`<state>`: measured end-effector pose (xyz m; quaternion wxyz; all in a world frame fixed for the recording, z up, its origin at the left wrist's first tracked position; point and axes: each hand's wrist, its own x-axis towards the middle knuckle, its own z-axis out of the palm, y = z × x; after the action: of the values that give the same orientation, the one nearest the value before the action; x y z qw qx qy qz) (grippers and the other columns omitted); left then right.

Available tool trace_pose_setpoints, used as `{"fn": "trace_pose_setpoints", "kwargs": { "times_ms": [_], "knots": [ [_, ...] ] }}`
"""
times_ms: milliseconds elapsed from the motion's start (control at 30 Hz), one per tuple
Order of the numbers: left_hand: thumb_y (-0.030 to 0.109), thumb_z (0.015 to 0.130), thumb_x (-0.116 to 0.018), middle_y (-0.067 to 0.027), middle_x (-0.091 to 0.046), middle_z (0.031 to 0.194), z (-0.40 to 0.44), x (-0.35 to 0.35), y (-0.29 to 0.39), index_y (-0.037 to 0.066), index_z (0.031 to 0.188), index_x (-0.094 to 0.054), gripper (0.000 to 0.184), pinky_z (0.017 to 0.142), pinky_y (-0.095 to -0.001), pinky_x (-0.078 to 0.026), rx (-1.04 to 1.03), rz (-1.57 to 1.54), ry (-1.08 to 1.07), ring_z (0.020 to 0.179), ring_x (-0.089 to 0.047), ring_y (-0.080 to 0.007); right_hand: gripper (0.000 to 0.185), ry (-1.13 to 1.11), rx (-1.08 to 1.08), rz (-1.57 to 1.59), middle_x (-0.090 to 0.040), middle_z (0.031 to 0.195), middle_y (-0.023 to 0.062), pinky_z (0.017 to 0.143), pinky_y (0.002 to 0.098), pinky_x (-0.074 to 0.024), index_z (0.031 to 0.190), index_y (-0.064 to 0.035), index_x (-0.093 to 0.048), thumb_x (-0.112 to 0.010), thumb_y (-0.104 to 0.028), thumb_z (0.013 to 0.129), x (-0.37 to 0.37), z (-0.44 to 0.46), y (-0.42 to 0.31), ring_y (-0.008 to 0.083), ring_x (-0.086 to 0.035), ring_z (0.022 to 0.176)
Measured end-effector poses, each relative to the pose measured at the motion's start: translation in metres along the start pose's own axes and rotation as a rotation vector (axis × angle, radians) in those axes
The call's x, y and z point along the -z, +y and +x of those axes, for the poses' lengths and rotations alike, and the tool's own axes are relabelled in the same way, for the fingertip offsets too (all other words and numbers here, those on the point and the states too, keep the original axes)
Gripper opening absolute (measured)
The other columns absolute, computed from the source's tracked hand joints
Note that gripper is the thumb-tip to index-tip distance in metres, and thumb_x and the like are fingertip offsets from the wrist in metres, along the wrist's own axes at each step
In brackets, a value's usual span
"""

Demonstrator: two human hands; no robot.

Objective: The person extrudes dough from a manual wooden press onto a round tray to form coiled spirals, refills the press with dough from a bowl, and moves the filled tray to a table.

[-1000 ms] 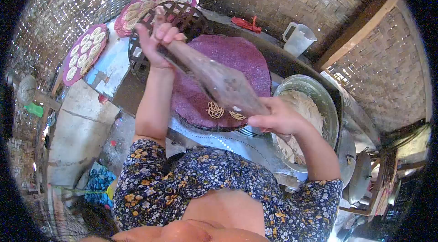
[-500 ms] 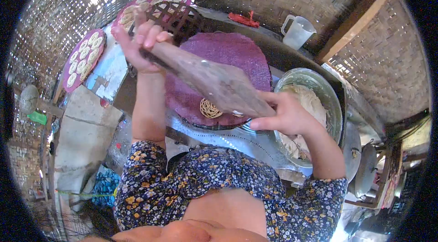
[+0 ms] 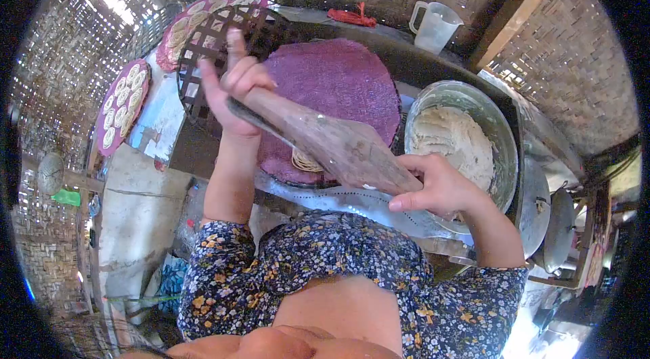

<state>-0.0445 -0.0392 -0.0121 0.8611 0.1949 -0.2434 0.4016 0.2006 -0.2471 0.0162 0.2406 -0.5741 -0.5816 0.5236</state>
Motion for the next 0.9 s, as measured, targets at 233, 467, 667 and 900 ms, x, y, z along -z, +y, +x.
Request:
{"fn": "trace_pose_setpoints", "kwargs": {
  "times_ms": [233,467,667,900],
  "knots": [
    [0.033,0.09,-0.046,-0.0094,-0.05,0.122,-0.048,0.083,-0.056,0.003,0.117,-0.051,0.041,0.097,-0.0355,-0.036,0.792,1.043,0.609,0.111,-0.048,-0.02,0.067,0.064,0.041,-0.01,-0.063,0.094,0.012,0.079,0.03,-0.0447,0.112,0.001,-0.055,-0.077,-0.037,0.061,0.002,0.008,0.021,0.017,-0.058,0.088],
    [0.021,0.091,-0.04,-0.0126,-0.054,0.116,-0.047,0.046,-0.055,-0.001,0.117,-0.048,0.035,0.09,-0.0309,-0.041,0.897,1.107,0.557,0.107,-0.051,-0.0187,0.067,0.062,0.003,0.046,-0.062,0.096,0.0123,0.08,0.03,-0.0446,0.115,0.0014,-0.052,-0.076,-0.035,0.063,0.002,0.013,0.016,0.0176,-0.058,0.089],
    [0.032,0.09,-0.037,-0.0134,-0.049,0.121,-0.064,0.106,-0.037,0.006,0.107,-0.059,0.039,0.093,-0.0394,-0.034,0.905,1.685,0.193,0.107,-0.046,-0.0304,0.066,0.14,0.022,0.126,-0.061,0.092,0.0098,0.072,0.0281,-0.046,0.115,0.0025,-0.052,-0.075,-0.034,0.065,0.004,0.02,0.026,0.0145,-0.057,0.08],
    [0.046,0.082,-0.048,-0.0142,-0.043,0.126,-0.056,0.055,-0.014,0.007,0.111,-0.057,0.05,0.091,-0.0482,-0.032,0.503,2.617,-0.219,0.108,-0.042,-0.0329,0.057,0.094,0.018,0.306,-0.056,0.076,0.0038,0.052,0.0233,-0.044,0.107,0.0003,-0.054,-0.069,-0.041,0.071,0.003,0.025,0.019,0.0091,-0.052,0.06]
  ]
}}
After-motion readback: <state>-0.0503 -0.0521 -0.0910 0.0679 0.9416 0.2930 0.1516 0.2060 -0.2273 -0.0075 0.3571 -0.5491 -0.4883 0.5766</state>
